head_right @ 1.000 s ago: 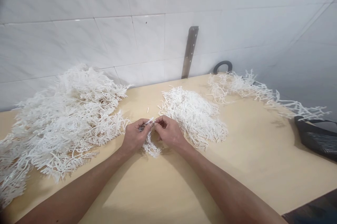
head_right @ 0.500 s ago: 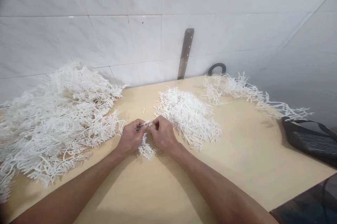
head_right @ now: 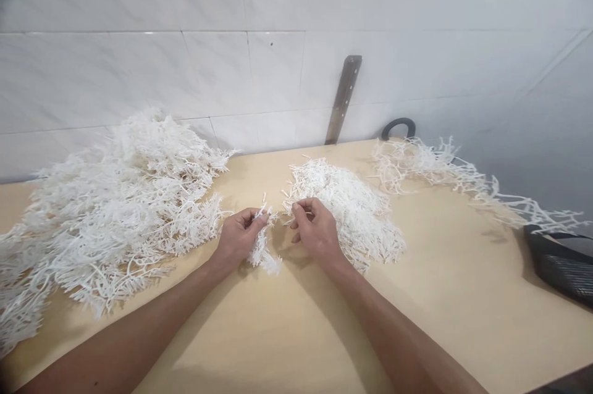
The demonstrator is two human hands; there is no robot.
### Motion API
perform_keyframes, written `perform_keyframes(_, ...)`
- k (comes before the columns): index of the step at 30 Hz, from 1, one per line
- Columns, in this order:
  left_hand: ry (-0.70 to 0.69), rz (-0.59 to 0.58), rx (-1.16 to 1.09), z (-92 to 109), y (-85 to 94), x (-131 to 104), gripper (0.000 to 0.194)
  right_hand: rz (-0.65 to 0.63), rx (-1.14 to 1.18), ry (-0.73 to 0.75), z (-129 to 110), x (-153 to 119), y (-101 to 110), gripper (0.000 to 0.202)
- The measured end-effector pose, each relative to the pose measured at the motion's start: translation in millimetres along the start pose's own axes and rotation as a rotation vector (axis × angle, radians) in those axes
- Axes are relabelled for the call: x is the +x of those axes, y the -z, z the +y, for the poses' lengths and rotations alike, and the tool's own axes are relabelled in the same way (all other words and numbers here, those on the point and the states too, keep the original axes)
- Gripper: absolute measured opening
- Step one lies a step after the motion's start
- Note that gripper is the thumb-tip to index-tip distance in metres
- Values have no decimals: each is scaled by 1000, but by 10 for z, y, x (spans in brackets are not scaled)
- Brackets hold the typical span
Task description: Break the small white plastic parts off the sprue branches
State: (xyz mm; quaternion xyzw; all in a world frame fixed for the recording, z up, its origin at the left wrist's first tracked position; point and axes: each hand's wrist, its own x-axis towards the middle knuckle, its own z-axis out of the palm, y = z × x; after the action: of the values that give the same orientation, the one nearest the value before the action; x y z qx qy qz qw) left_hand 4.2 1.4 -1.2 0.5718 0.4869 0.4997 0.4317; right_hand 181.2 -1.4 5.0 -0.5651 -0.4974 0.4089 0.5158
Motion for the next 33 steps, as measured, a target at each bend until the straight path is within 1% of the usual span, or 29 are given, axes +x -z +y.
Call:
perform_keyframes(2,-3,-2,6,-13,-6,1,29,-48,-30,38,-19,-16,8,42)
perform_keyframes(5,-9,-8,30,-27,-20,-9,27,-176,-89,55,-41,-60,-14,48)
perform_keyframes(8,-29,-21,77,-12,-27,-35,24,-281,-161,23,-56,-99,-46,46)
perform_keyframes(11,-63,-21,140,13,-26,-57,20,-327,-158,-26,-57,-106,-60,42)
perform_keyframes(15,-64,-13,150,6,-24,-51,22,-338,-89,-61,-37,-84,-60,35)
perform_keyframes(18,-67,-28,147,-14,-27,-41,24,-333,-95,-42,-30,-83,-63,30)
perform_keyframes(20,-72,-45,149,-19,-29,-39,24,-311,-133,-5,-31,-94,-67,28)
perform_keyframes(23,-86,-63,176,-13,-29,-45,23,-251,-249,85,-24,-118,-79,23)
perform_keyframes(25,-112,-53,236,-1,-26,-51,21,-215,-322,147,-7,-130,-96,21)
perform_keyframes(27,-153,-37,308,13,-22,-58,19,-189,-350,177,19,-136,-119,20)
perform_keyframes(30,-202,-24,367,30,-18,-69,16,-169,-337,146,45,-140,-159,18)
perform_keyframes(33,-230,-3,360,31,-19,-75,16,-199,-270,46,20,-152,-203,15)
